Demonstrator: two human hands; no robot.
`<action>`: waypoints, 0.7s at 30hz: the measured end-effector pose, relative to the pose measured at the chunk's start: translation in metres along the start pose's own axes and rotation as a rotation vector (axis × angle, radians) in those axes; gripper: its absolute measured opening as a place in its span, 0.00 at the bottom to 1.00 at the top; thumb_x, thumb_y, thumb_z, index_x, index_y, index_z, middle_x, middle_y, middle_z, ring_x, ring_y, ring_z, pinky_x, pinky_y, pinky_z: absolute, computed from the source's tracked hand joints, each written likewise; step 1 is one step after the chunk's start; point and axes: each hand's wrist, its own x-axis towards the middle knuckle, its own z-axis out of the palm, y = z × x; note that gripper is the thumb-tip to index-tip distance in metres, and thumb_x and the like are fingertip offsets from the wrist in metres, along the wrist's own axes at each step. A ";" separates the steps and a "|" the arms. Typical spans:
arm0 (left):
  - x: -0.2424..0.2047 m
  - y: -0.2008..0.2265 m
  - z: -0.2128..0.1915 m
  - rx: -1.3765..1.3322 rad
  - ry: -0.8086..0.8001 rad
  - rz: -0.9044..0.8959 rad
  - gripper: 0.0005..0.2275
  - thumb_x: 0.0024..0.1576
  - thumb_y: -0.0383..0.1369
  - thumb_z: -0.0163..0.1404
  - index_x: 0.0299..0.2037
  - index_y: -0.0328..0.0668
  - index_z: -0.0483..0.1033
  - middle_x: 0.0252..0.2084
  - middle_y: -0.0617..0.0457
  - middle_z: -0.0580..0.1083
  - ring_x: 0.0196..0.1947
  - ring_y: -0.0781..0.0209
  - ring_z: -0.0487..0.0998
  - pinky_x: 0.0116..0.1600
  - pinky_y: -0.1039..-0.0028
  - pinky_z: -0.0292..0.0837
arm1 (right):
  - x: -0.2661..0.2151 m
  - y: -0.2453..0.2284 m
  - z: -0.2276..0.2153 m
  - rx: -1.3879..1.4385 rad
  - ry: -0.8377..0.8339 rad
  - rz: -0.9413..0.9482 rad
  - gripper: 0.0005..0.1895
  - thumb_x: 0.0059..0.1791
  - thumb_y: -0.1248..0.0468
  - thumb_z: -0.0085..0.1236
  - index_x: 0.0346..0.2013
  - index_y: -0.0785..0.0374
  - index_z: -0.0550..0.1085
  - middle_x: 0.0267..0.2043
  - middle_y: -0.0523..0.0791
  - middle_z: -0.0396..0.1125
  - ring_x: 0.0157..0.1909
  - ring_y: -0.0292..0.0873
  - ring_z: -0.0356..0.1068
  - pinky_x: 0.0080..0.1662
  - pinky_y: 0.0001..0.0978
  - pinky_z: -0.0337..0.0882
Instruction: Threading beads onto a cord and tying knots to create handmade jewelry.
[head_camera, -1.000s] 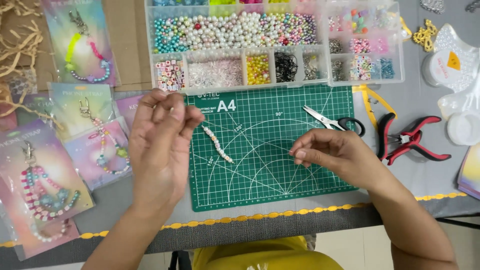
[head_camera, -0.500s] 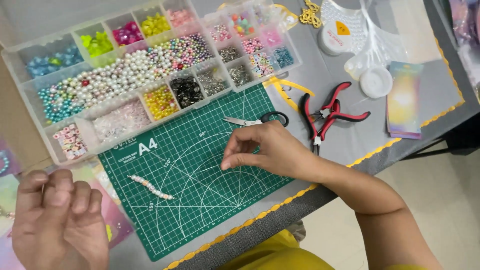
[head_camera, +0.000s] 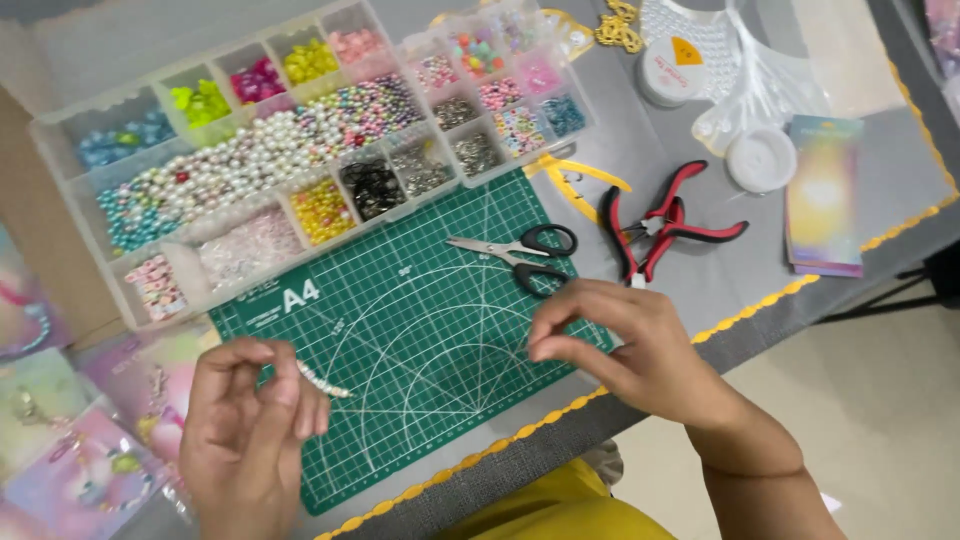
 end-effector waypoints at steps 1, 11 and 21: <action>0.002 0.004 -0.002 -0.073 0.019 0.033 0.10 0.63 0.21 0.46 0.53 0.37 0.67 0.41 0.50 0.70 0.24 0.66 0.67 0.33 0.74 0.69 | -0.006 0.006 0.001 -0.087 0.082 0.053 0.05 0.52 0.64 0.56 0.39 0.61 0.77 0.35 0.43 0.76 0.37 0.38 0.78 0.43 0.26 0.81; 0.003 0.008 0.004 -0.007 0.030 0.031 0.06 0.65 0.24 0.47 0.51 0.33 0.72 0.47 0.49 0.69 0.45 0.53 0.79 0.62 0.61 0.79 | -0.026 0.024 0.028 -0.204 0.199 0.121 0.05 0.52 0.65 0.57 0.39 0.62 0.78 0.37 0.43 0.76 0.39 0.38 0.78 0.45 0.27 0.79; 0.005 0.008 -0.001 -0.065 -0.031 0.099 0.04 0.66 0.28 0.49 0.46 0.40 0.76 0.47 0.49 0.74 0.51 0.50 0.78 0.66 0.59 0.75 | -0.029 0.029 0.039 -0.271 0.200 0.199 0.05 0.53 0.64 0.57 0.41 0.61 0.77 0.40 0.42 0.76 0.41 0.37 0.78 0.47 0.27 0.78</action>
